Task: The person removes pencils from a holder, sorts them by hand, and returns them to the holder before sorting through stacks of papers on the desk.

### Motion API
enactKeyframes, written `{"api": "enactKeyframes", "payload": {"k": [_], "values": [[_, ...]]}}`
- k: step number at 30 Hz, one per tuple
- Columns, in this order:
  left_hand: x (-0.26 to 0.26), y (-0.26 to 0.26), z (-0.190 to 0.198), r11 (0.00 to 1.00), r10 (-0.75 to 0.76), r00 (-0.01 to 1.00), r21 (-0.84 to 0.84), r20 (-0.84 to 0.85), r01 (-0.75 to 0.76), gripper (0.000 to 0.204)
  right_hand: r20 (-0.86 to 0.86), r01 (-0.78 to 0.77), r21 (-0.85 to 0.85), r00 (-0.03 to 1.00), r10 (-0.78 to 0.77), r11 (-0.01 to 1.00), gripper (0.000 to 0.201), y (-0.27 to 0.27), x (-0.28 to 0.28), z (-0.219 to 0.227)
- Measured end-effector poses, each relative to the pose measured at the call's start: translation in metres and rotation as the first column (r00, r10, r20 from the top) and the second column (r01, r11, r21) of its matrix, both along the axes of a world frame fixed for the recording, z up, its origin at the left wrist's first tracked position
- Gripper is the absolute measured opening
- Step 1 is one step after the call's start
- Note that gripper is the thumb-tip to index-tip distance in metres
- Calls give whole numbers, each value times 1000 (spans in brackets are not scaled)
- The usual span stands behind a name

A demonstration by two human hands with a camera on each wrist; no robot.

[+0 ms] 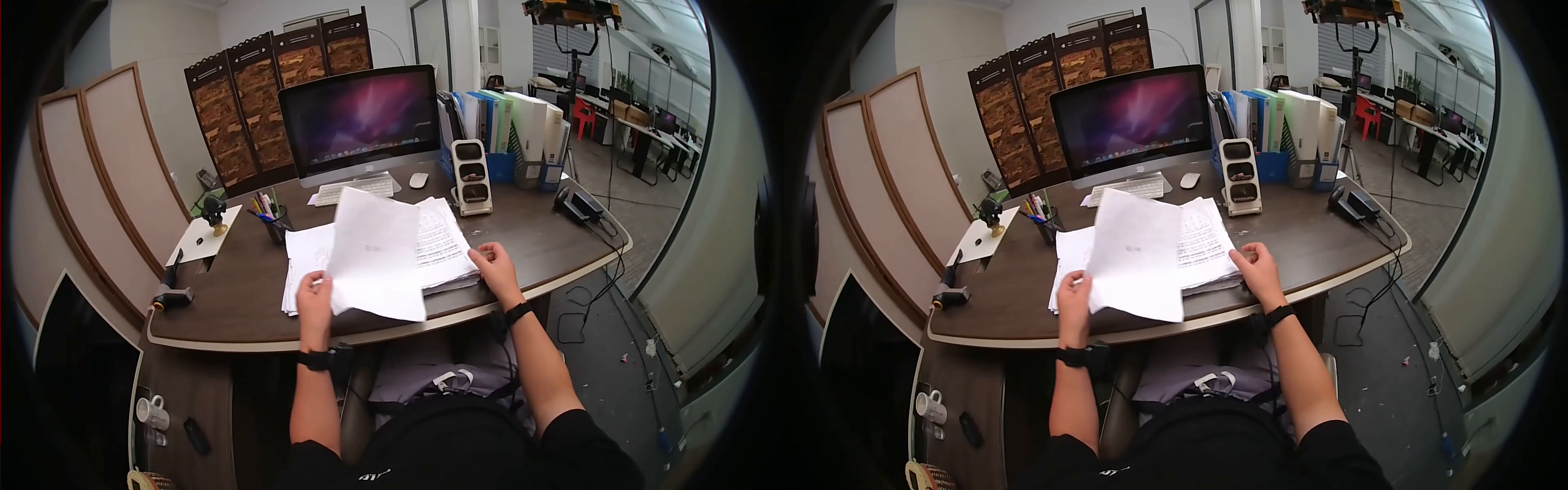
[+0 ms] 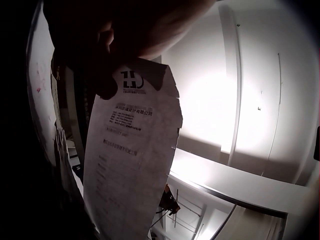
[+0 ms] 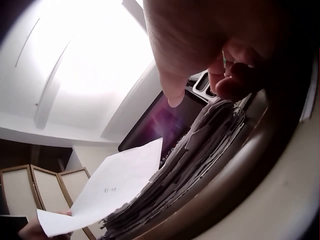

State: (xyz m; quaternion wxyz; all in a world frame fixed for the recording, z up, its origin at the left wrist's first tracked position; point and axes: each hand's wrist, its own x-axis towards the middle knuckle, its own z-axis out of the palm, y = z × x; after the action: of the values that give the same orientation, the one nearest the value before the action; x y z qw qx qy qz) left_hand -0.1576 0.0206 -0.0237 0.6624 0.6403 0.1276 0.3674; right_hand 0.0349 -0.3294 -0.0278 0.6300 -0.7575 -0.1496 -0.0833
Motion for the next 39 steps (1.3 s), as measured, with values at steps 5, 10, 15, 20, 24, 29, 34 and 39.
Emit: {"api": "enactKeyframes", "payload": {"k": [5, 10, 15, 20, 24, 29, 34, 39], "values": [[-11, 58, 11, 998, 48, 999, -39, -12, -48, 22, 80, 94, -383, 994, -68, 919, 56, 10, -13, 16], [-12, 89, -14, 990, 138, 961, 72, -239, -124, 24, 102, 88, -400, 993, -52, 912, 53, 6, 1, 2], [-5, 97, -23, 958, 249, 933, 205, -260, -198, 26, -52, -72, -262, 997, 61, 962, 50, 0, 8, 3], [-6, 100, -1, 956, 237, 938, 232, -252, -179, 25, -69, -109, -164, 993, 99, 980, 46, -3, 10, -1], [-8, 103, 25, 938, 253, 904, 314, -343, -144, 26, -61, -136, -92, 990, 131, 986, 39, -2, 15, -10], [-7, 111, 17, 757, 466, 786, 644, -407, -115, 26, -60, -80, -177, 996, 71, 981, 36, -3, 14, -8], [-24, 46, 19, 408, 584, 812, 867, -8, -285, 37, 32, 69, -71, 997, -67, 995, 32, -1, 8, -9], [-16, 21, 6, 438, 391, 898, 899, -200, 10, 55, 82, 117, -94, 991, -109, 989, 33, -2, -3, -4]]}}
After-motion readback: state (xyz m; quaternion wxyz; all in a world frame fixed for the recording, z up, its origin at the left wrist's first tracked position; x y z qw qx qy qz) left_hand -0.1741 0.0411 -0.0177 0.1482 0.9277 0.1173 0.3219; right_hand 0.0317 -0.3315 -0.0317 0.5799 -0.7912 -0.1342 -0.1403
